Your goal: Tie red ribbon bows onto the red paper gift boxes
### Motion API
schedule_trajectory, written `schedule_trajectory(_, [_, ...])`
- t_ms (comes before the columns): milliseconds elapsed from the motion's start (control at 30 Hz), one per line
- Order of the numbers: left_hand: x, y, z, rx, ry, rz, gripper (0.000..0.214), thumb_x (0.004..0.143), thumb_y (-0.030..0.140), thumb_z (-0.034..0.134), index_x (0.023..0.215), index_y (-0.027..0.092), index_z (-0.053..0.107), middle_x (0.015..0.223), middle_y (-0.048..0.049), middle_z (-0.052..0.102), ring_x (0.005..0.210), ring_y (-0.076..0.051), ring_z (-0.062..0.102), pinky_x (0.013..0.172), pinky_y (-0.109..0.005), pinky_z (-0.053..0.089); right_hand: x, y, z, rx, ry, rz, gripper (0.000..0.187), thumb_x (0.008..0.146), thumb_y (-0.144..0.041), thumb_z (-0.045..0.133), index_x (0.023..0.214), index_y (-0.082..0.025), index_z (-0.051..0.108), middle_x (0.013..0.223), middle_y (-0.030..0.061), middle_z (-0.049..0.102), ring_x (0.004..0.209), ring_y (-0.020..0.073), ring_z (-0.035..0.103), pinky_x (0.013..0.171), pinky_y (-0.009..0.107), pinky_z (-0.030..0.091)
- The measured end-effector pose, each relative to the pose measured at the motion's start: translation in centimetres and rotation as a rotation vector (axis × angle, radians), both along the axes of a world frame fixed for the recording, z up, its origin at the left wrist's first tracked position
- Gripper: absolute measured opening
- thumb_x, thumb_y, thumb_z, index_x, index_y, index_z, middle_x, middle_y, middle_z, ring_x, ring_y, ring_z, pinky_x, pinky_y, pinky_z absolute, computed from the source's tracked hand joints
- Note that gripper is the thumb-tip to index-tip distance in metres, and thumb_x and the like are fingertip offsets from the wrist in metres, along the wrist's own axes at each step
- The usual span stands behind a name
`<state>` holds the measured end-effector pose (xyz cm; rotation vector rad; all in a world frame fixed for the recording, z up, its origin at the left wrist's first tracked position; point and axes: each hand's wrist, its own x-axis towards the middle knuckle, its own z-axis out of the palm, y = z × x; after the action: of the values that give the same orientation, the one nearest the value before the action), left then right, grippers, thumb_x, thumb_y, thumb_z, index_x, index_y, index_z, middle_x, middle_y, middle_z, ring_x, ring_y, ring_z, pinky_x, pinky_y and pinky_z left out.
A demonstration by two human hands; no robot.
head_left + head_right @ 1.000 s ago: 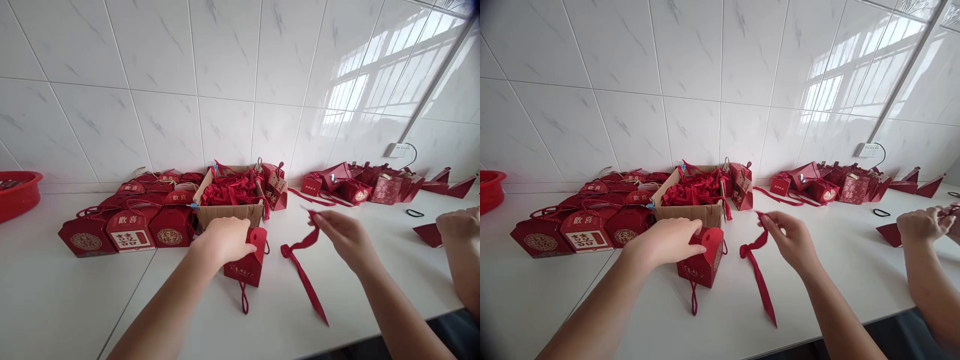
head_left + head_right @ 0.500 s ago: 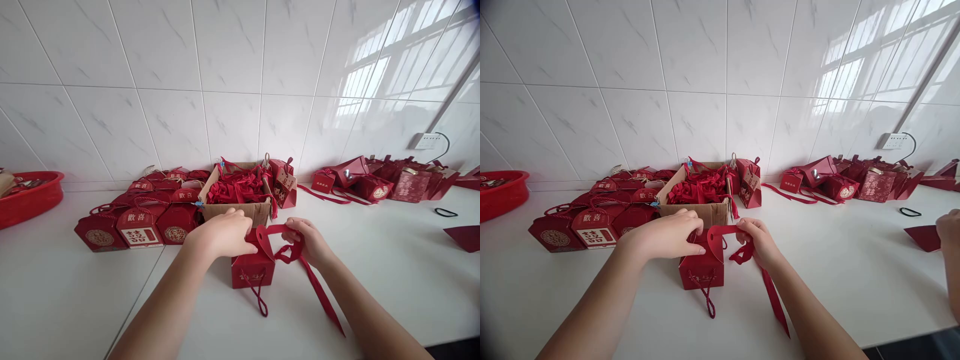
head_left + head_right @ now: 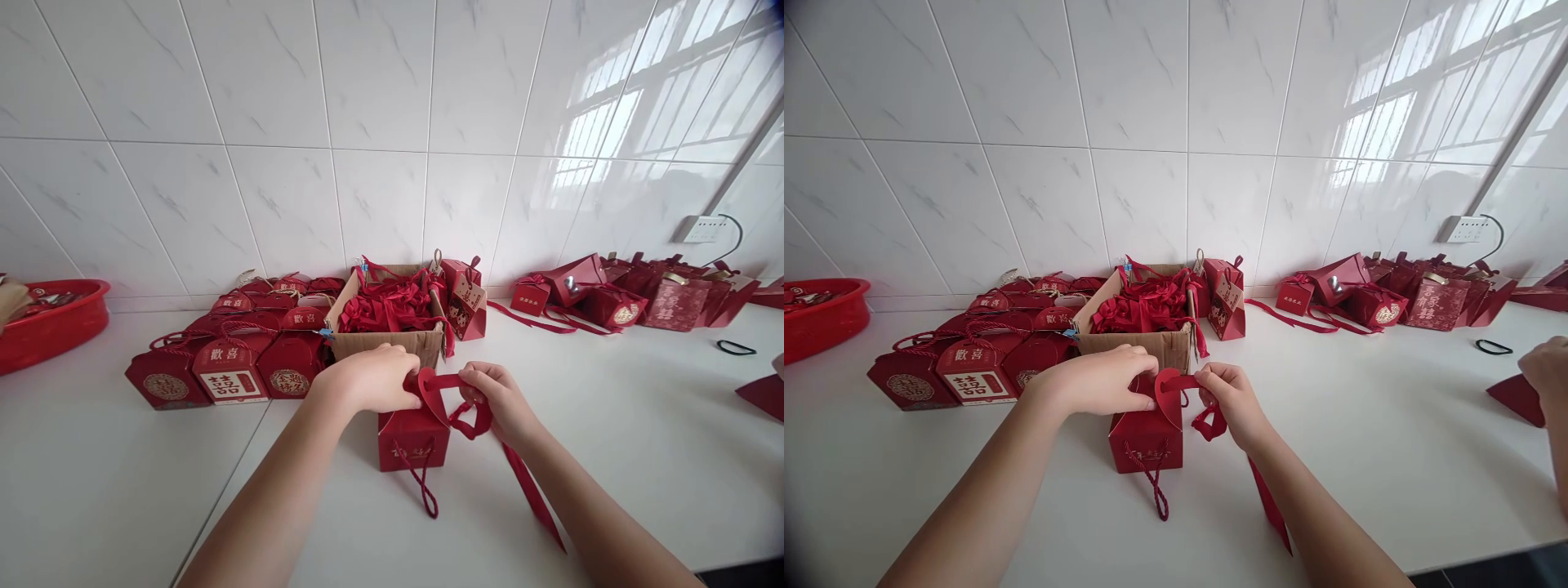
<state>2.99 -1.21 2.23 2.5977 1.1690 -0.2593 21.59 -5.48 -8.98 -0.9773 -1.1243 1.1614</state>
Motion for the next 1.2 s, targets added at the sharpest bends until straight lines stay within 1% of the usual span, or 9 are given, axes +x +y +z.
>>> schedule_trajectory(233, [-0.1,0.6,-0.3,0.006,-0.047,-0.03,0.022,0.079,0.038,0.047,0.087,0.023,0.061,0.102,-0.0051,0.06,0.074,-0.02,0.061,0.052,-0.027,0.04,-0.5,-0.1,-0.3,-0.013,-0.103,0.033,0.039,0.08,-0.042,0.06,0.055,-0.018,0.043,0.052,-0.0041,0.038,0.049,0.0082,0.031,0.05,0.024,0.028])
schedule_trajectory(567, [0.1,0.8,-0.2,-0.007,-0.058,-0.108,0.018,0.084,0.032,0.039,0.078,0.02,0.052,0.096,-0.0049,0.058,0.067,-0.017,0.056,0.053,-0.028,0.038,-0.8,0.0,-0.9,0.003,-0.123,0.076,0.037,0.082,-0.044,0.057,0.059,-0.018,0.045,0.054,-0.0043,0.039,0.052,0.0084,0.034,0.053,0.024,0.035])
schedule_trajectory(667, [0.1,0.7,-0.2,-0.006,-0.075,-0.093,0.016,0.084,0.03,0.039,0.076,0.021,0.049,0.094,-0.0033,0.057,0.065,-0.015,0.053,0.054,-0.027,0.037,-0.8,0.0,-1.0,0.008,-0.174,0.065,0.038,0.082,-0.046,0.056,0.059,-0.018,0.045,0.054,-0.0042,0.039,0.051,0.0089,0.035,0.052,0.025,0.035])
schedule_trajectory(733, [0.1,0.8,-0.2,-0.007,-0.096,-0.093,0.015,0.085,0.03,0.039,0.075,0.021,0.047,0.094,-0.0026,0.057,0.068,-0.015,0.053,0.055,-0.027,0.037,-0.9,0.0,-1.1,0.053,-0.276,0.011,0.037,0.082,-0.047,0.057,0.061,-0.018,0.047,0.057,-0.0029,0.043,0.054,0.0102,0.04,0.054,0.025,0.037])
schedule_trajectory(800, [0.2,0.9,-0.3,-0.012,-0.128,-0.1,0.016,0.085,0.03,0.039,0.076,0.021,0.048,0.094,-0.0019,0.057,0.07,-0.016,0.054,0.056,-0.026,0.038,-1.0,-0.1,-1.0,0.156,-0.391,-0.089,0.03,0.082,-0.046,0.059,0.072,-0.019,0.053,0.07,0.0007,0.053,0.066,0.0138,0.05,0.062,0.027,0.042])
schedule_trajectory(867, [0.2,1.0,-0.5,-0.021,-0.171,-0.106,0.017,0.086,0.033,0.039,0.079,0.022,0.05,0.097,-0.0015,0.057,0.074,-0.016,0.054,0.058,-0.027,0.039,-1.0,-0.3,-0.9,0.271,-0.477,-0.14,0.029,0.08,-0.044,0.063,0.097,-0.021,0.056,0.099,0.0053,0.06,0.091,0.0194,0.056,0.079,0.032,0.046])
schedule_trajectory(967, [0.2,1.1,-0.7,-0.037,-0.219,-0.1,0.02,0.087,0.035,0.038,0.083,0.022,0.052,0.101,-0.0015,0.057,0.076,-0.016,0.055,0.061,-0.027,0.04,-1.0,-0.5,-0.6,0.372,-0.547,-0.03,0.06,0.077,-0.04,0.068,0.129,-0.027,0.041,0.132,0.0078,0.049,0.122,0.0244,0.046,0.102,0.041,0.037])
schedule_trajectory(1067, [0.1,1.0,-0.6,-0.038,-0.244,-0.091,0.021,0.087,0.036,0.038,0.084,0.022,0.054,0.1,-0.0013,0.057,0.076,-0.016,0.055,0.062,-0.027,0.04,-1.0,-0.5,-0.5,0.416,-0.554,0.046,0.065,0.079,-0.035,0.067,0.135,-0.028,0.035,0.135,0.0082,0.048,0.127,0.0243,0.043,0.108,0.043,0.032])
schedule_trajectory(1200, [-0.3,0.8,0.0,-0.023,-0.305,-0.06,0.02,0.088,0.034,0.037,0.084,0.022,0.052,0.093,-0.0011,0.059,0.064,-0.014,0.051,0.055,-0.027,0.037,-0.9,-0.5,-0.9,0.404,-0.55,0.011,0.066,0.078,-0.035,0.069,0.135,-0.028,0.036,0.131,0.0077,0.051,0.124,0.0239,0.045,0.108,0.043,0.032])
